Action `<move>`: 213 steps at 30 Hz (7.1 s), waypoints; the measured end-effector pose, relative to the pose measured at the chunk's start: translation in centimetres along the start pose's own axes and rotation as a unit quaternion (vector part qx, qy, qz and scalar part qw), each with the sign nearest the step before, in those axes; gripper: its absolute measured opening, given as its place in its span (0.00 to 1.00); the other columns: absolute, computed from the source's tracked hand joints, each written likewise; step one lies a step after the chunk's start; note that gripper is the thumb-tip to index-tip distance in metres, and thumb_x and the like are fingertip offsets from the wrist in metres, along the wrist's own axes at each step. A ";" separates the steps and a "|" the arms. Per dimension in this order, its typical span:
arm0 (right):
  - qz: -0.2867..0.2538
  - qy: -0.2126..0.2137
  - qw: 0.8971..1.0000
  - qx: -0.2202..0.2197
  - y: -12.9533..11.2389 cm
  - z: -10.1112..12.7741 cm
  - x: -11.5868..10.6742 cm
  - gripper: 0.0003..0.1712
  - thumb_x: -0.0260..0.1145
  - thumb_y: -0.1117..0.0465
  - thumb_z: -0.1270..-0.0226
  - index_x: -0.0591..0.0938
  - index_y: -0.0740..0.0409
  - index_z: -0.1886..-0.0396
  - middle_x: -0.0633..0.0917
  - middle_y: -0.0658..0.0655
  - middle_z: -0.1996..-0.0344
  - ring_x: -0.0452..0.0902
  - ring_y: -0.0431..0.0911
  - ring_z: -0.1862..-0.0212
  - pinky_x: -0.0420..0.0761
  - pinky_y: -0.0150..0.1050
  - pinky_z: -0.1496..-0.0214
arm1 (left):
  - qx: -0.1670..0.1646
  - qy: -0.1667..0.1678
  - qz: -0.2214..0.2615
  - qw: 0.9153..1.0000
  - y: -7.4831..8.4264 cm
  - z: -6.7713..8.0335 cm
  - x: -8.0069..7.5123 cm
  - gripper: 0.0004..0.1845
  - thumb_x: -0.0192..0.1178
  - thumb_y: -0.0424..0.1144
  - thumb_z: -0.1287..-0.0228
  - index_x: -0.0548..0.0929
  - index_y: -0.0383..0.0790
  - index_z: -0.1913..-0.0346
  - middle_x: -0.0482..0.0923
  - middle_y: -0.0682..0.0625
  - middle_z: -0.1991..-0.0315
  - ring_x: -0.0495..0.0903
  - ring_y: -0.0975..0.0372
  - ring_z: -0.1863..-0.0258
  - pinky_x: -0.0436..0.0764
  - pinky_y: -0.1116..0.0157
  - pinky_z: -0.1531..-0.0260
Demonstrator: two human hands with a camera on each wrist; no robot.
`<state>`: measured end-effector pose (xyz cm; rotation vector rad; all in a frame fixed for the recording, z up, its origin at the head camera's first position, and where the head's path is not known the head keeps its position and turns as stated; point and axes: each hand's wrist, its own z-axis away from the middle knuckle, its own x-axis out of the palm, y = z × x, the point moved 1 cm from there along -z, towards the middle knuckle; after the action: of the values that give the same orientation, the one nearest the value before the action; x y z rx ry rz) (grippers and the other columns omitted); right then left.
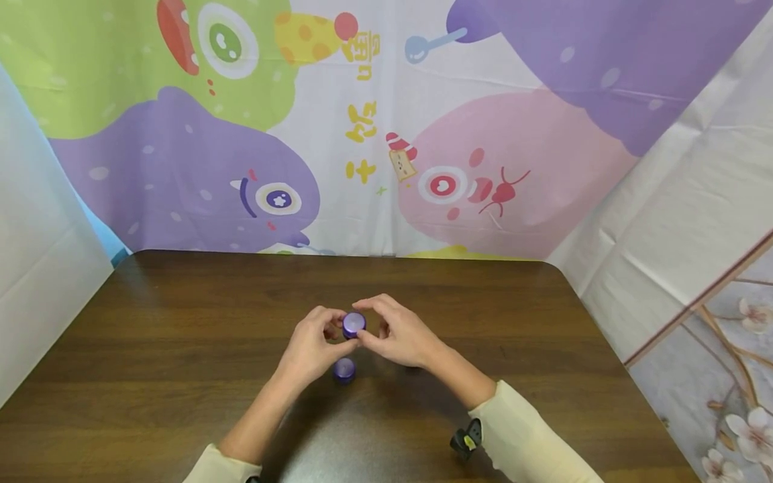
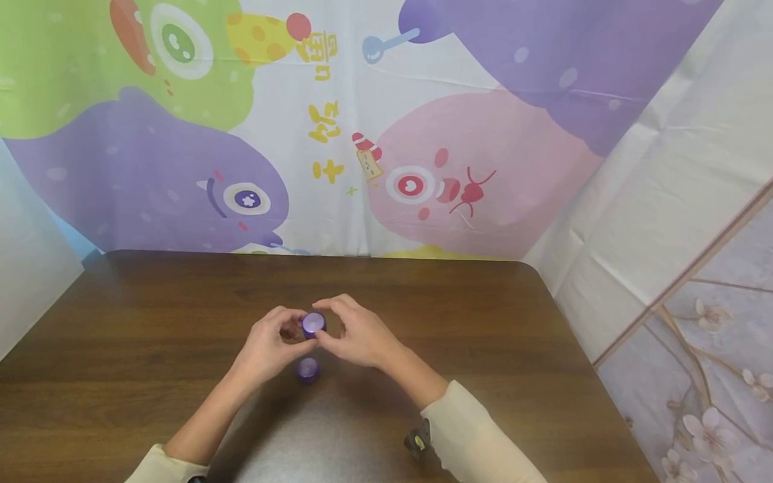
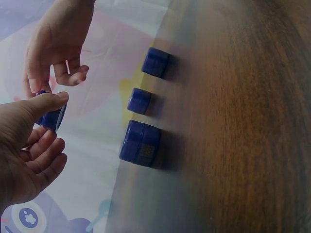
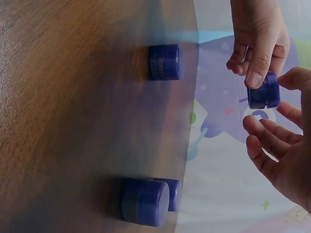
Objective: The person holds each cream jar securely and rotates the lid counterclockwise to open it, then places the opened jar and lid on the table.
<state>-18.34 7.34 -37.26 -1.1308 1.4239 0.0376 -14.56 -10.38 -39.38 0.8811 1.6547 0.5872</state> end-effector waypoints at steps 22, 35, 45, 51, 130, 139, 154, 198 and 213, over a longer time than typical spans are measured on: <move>-0.006 0.003 1.000 0.003 -0.2 0.1 0.2 0.24 0.68 0.53 0.41 0.73 0.51 0.45 0.77 0.52 0.54 0.71 0.40 0.77 0.73 0.28 0.77 | 0.008 0.021 0.001 1.000 0.0 0.1 -0.1 0.19 0.74 0.36 0.56 0.81 0.36 0.59 0.76 0.50 0.66 0.76 0.62 0.69 0.77 0.69 0.67; -0.002 0.009 1.000 -0.002 -0.5 -0.1 0.2 0.23 0.68 0.53 0.42 0.75 0.53 0.48 0.78 0.55 0.54 0.72 0.41 0.75 0.73 0.27 0.75 | 0.005 0.014 0.006 1.000 0.0 0.3 -0.2 0.19 0.73 0.37 0.55 0.81 0.36 0.58 0.75 0.50 0.66 0.75 0.62 0.68 0.77 0.69 0.66; 0.008 -0.005 1.000 0.001 -0.8 -0.4 0.0 0.29 0.69 0.51 0.42 0.73 0.54 0.42 0.77 0.54 0.51 0.70 0.36 0.75 0.75 0.27 0.73 | 0.004 0.012 0.002 1.000 -0.1 0.3 -0.2 0.19 0.73 0.37 0.55 0.81 0.36 0.58 0.75 0.50 0.66 0.76 0.62 0.68 0.76 0.69 0.66; 0.033 -0.001 0.999 -0.003 -1.0 -0.8 0.0 0.26 0.69 0.47 0.44 0.77 0.53 0.48 0.77 0.51 0.55 0.71 0.39 0.72 0.74 0.27 0.70 | 0.001 0.006 0.001 1.000 -0.2 0.2 -0.2 0.19 0.72 0.36 0.54 0.81 0.36 0.58 0.75 0.49 0.65 0.77 0.61 0.67 0.78 0.67 0.65; 0.037 -0.007 0.999 0.018 0.5 -1.9 -0.5 0.20 0.71 0.58 0.46 0.79 0.57 0.53 0.84 0.51 0.61 0.72 0.41 0.76 0.70 0.27 0.75 | -0.018 0.021 -0.019 0.999 -1.8 0.0 -0.8 0.21 0.72 0.40 0.52 0.81 0.37 0.54 0.76 0.47 0.63 0.78 0.58 0.66 0.78 0.65 0.64; 0.006 -0.006 0.999 0.048 1.7 -1.8 -0.1 0.21 0.68 0.58 0.44 0.78 0.57 0.50 0.82 0.51 0.68 0.67 0.37 0.80 0.68 0.27 0.80 | -0.024 0.028 -0.027 0.999 -2.5 -0.2 -0.6 0.20 0.72 0.36 0.54 0.81 0.35 0.55 0.76 0.45 0.64 0.77 0.58 0.68 0.77 0.65 0.65; -0.021 -0.021 0.996 0.085 3.3 -1.9 1.6 0.20 0.71 0.57 0.45 0.79 0.55 0.52 0.84 0.52 0.60 0.67 0.36 0.81 0.70 0.28 0.80 | -0.063 -0.002 -0.056 0.996 -3.8 -0.9 0.0 0.23 0.70 0.36 0.52 0.80 0.33 0.52 0.76 0.43 0.61 0.78 0.56 0.64 0.79 0.60 0.61; -0.005 -0.067 0.990 0.126 5.2 -2.8 5.3 0.22 0.67 0.57 0.40 0.77 0.57 0.46 0.83 0.56 0.52 0.78 0.48 0.48 0.78 0.41 0.47 | -0.113 -0.061 -0.078 0.989 -5.5 -2.1 1.2 0.21 0.67 0.30 0.51 0.79 0.25 0.52 0.76 0.38 0.60 0.76 0.54 0.63 0.78 0.58 0.58; 0.003 -0.057 0.989 0.139 5.4 -2.9 5.5 0.22 0.69 0.56 0.42 0.79 0.57 0.49 0.85 0.57 0.54 0.80 0.48 0.50 0.79 0.40 0.50 | -0.114 -0.059 -0.093 0.987 -5.5 -2.4 1.4 0.22 0.69 0.31 0.52 0.80 0.27 0.52 0.77 0.39 0.60 0.76 0.53 0.60 0.76 0.56 0.56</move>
<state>-22.56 5.08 -44.00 -0.8811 1.2852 -0.0889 -18.37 -12.39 -43.74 0.5774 1.5074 0.5718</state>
